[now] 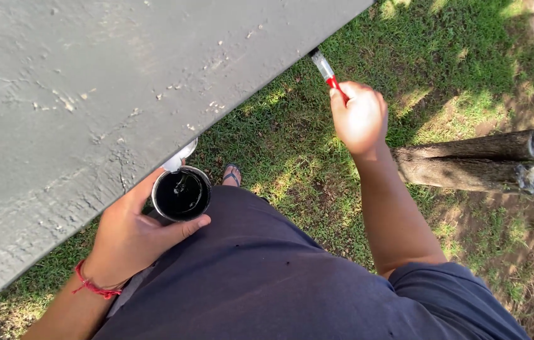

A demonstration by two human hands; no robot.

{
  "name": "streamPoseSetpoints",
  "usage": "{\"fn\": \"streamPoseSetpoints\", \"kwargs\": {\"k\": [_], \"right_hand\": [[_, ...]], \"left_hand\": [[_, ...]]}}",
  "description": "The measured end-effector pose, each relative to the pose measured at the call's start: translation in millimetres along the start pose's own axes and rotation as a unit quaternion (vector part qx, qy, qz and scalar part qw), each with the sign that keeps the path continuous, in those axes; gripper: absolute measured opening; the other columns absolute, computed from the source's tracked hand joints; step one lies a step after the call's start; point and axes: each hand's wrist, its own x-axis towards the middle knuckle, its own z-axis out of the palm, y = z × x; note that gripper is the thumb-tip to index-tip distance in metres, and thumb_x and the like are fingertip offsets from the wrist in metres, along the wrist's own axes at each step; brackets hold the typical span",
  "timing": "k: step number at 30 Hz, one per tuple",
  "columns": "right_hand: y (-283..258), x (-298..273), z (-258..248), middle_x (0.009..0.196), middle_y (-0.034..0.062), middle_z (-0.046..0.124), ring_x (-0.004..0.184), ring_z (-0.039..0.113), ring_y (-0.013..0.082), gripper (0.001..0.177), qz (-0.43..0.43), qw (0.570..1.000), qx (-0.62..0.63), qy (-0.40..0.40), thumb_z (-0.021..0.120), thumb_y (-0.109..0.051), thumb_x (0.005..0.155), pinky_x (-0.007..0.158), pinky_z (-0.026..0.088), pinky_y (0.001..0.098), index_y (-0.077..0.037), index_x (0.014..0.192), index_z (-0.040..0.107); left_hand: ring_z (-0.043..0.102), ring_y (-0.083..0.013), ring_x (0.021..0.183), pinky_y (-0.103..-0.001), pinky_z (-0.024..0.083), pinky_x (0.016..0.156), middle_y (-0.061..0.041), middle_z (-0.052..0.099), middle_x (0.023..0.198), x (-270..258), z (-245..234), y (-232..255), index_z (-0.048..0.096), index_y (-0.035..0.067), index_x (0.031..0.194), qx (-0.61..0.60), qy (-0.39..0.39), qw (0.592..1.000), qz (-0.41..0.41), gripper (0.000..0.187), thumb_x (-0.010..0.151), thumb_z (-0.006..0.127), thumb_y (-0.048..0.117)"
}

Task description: The person paints a wooden structure black using a paintbrush and a small paint can. They repeatedly dip the brush into the can and apply the paint to the edges and surfaces of the wood, which is positioned next to a large blue barrel.

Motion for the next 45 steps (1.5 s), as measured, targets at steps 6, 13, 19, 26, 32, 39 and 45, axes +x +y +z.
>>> {"fn": "streamPoseSetpoints", "kwargs": {"k": [6,13,19,26,32,39,45], "right_hand": [[-28,19,-11,0.054,-0.0001,0.051,0.047,0.043,0.0126,0.036,0.029,0.995,-0.018,-0.092,0.058,-0.022,0.102,0.05,0.039,0.0329,-0.014,0.067,0.057],[0,-3,-5,0.054,-0.0001,0.057,0.044,0.048,0.0114,0.031,0.002,1.0,0.001,-0.028,0.062,-0.014,0.097,0.039,0.034,0.0293,-0.01,0.066,0.063],[-32,21,18,0.065,0.0139,0.062,0.056,0.057,0.031,0.031,0.039,0.99,0.032,-0.132,0.058,-0.02,0.095,0.057,0.043,0.0479,-0.002,0.069,0.057],[-30,3,25,0.064,0.0051,0.059,0.051,0.053,0.0193,0.023,0.139,0.983,0.109,-0.042,0.054,-0.018,0.099,0.045,0.039,0.0389,-0.005,0.081,0.056],[-12,-8,65,0.062,-0.0058,0.044,0.045,0.034,0.0044,0.021,0.257,0.789,0.52,-0.204,0.043,-0.016,0.103,0.035,0.023,0.0225,-0.003,0.096,0.058],[-28,13,65,0.058,0.0013,0.054,0.037,0.05,0.0144,0.035,0.347,0.508,0.774,-0.146,0.036,-0.024,0.103,0.029,0.04,0.0261,-0.008,0.084,0.06],[-37,-10,61,0.062,0.0018,0.054,0.042,0.048,0.016,0.03,0.234,0.503,0.826,-0.098,0.04,-0.03,0.1,0.036,0.035,0.0273,-0.011,0.084,0.057]], "left_hand": [[0.062,0.0023,0.111,-0.017,0.041,0.099,0.017,0.073,0.117,2,0,5,0.063,0.033,0.134,0.036,-0.024,0.99,-0.136,0.085,0.054,0.09,0.042],[0.064,0.0046,0.103,-0.017,0.043,0.095,0.018,0.078,0.102,7,-15,45,0.068,0.036,0.123,0.038,-0.11,0.933,-0.342,0.065,0.061,0.085,0.046],[0.063,0.0002,0.101,-0.019,0.043,0.092,0.013,0.073,0.113,2,-3,2,0.068,0.026,0.125,0.016,0.009,0.999,-0.027,0.076,0.055,0.093,0.037],[0.066,-0.0006,0.093,-0.02,0.045,0.089,0.016,0.074,0.114,2,-7,7,0.065,0.033,0.131,0.03,-0.002,0.997,-0.078,0.083,0.053,0.092,0.041],[0.063,0.0057,0.109,-0.016,0.041,0.098,0.023,0.074,0.109,6,-17,38,0.066,0.042,0.127,0.052,-0.052,0.969,-0.235,0.076,0.054,0.088,0.046],[0.066,0.0017,0.088,-0.018,0.045,0.091,0.014,0.074,0.082,6,-20,46,0.065,0.046,0.127,0.083,-0.108,0.948,-0.287,0.075,0.056,0.086,0.054],[0.065,0.0042,0.11,-0.017,0.042,0.099,0.019,0.077,0.112,8,-21,46,0.066,0.035,0.129,-0.006,-0.14,0.946,-0.291,0.068,0.063,0.08,0.045]]}}
